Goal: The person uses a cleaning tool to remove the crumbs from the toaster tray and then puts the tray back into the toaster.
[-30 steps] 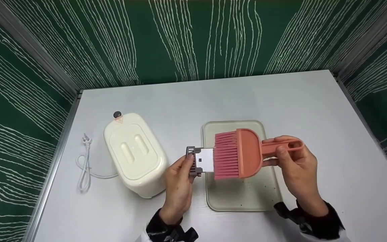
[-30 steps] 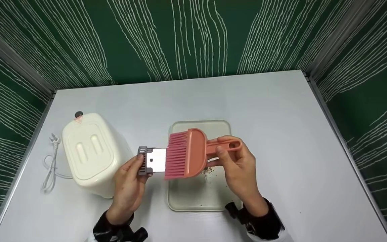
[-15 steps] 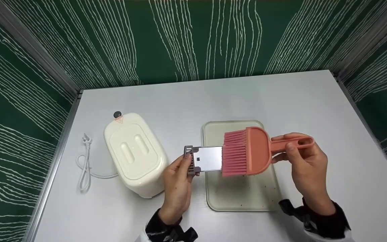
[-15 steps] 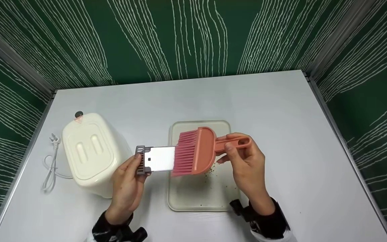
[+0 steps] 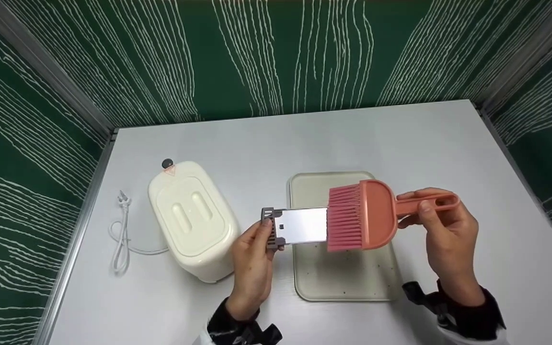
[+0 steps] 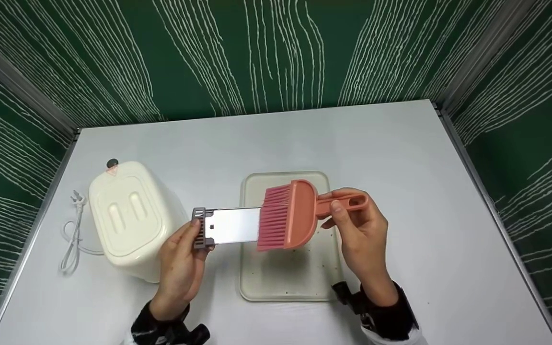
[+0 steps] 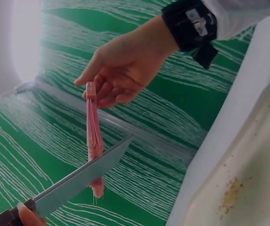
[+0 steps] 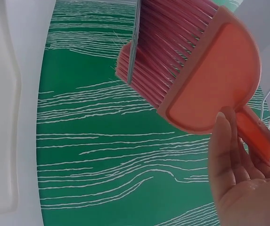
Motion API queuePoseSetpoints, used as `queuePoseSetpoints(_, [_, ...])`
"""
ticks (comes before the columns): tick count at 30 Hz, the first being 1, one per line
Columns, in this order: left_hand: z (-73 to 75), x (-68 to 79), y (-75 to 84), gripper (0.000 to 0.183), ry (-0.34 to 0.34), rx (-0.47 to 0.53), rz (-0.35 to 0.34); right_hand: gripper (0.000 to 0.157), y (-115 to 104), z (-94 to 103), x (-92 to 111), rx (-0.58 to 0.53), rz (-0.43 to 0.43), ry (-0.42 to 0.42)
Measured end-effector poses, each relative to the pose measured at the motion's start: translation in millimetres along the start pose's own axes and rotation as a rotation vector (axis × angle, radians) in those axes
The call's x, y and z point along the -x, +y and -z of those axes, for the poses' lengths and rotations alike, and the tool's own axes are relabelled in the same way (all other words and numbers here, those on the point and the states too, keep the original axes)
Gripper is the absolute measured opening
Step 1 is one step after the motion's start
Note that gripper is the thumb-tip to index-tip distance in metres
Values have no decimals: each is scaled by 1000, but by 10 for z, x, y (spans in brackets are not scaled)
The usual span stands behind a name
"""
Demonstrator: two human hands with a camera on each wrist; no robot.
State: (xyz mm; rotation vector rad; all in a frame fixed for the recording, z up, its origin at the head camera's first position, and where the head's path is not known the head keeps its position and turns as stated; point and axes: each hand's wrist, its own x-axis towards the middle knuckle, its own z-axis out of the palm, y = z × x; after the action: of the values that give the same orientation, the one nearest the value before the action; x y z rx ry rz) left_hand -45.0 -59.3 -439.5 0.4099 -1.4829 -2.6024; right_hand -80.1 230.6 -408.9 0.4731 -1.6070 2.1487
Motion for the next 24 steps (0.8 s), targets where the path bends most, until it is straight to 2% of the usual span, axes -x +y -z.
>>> queuePoseSetpoints(14, [-11, 4, 16, 30, 1, 7, -21, 18, -79, 118, -68, 49, -20, 7])
queuePoseSetpoints(24, [-14, 6, 15, 29, 17, 11, -28, 19, -110, 213, -94, -19, -16, -58])
